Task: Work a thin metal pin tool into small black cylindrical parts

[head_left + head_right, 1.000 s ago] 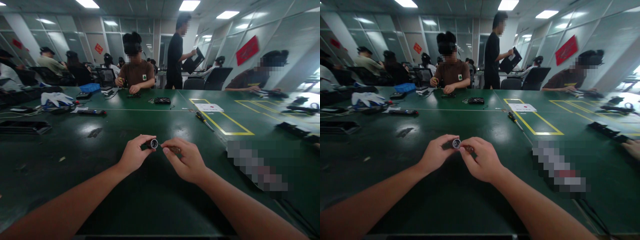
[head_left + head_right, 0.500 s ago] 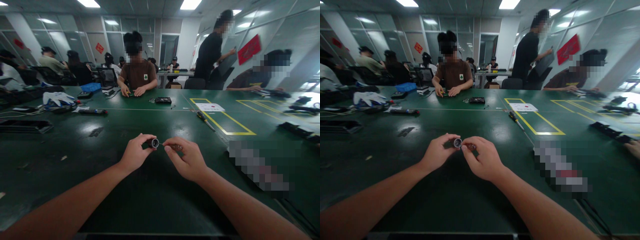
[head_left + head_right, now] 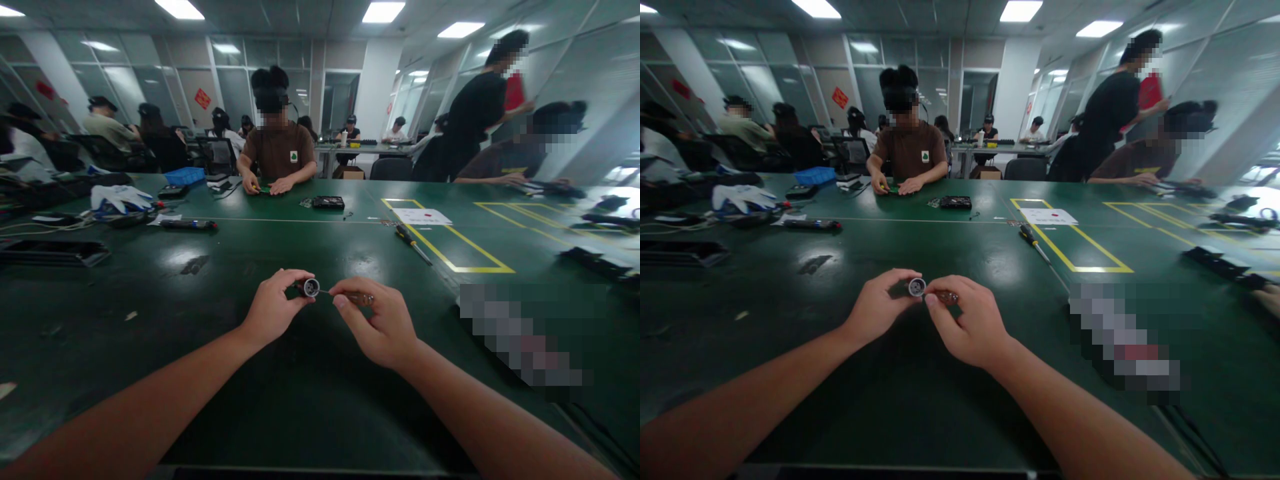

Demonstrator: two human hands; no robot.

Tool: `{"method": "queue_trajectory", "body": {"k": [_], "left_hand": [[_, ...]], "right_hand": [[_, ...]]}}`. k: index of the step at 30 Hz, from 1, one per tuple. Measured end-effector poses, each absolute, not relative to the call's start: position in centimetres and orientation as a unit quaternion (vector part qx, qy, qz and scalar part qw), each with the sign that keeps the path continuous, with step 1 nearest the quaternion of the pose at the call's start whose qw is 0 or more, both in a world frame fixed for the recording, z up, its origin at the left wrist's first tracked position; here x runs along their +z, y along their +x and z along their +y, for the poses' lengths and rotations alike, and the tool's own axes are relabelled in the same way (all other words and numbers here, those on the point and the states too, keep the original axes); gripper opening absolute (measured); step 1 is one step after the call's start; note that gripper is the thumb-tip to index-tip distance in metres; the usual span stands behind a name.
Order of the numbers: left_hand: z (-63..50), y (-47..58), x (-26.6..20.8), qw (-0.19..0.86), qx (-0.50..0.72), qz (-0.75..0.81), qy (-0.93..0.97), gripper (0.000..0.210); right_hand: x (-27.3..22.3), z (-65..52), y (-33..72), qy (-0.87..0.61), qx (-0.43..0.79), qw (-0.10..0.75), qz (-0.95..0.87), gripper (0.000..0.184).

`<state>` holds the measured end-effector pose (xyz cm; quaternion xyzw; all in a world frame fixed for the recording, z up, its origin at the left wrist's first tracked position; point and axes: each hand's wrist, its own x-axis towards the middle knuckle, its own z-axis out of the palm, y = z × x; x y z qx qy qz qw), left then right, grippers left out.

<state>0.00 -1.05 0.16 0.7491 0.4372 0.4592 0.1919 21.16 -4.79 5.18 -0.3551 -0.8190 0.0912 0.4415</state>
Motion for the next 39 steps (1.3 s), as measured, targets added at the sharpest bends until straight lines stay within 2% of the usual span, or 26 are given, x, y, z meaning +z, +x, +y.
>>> {"method": "queue_trajectory", "body": {"k": [24,39], "left_hand": [[-1.35,0.11,0.78,0.193,0.454,0.443,0.749,0.033],[-1.24,0.10,0.41,0.180,0.460,0.441,0.749,0.032]], "right_hand": [[5.07,-4.85,21.18,-0.331,0.115,0.412,-0.841,0.012],[5.06,-4.84,21.01,-0.317,0.115,0.430,-0.838,0.012]]}}
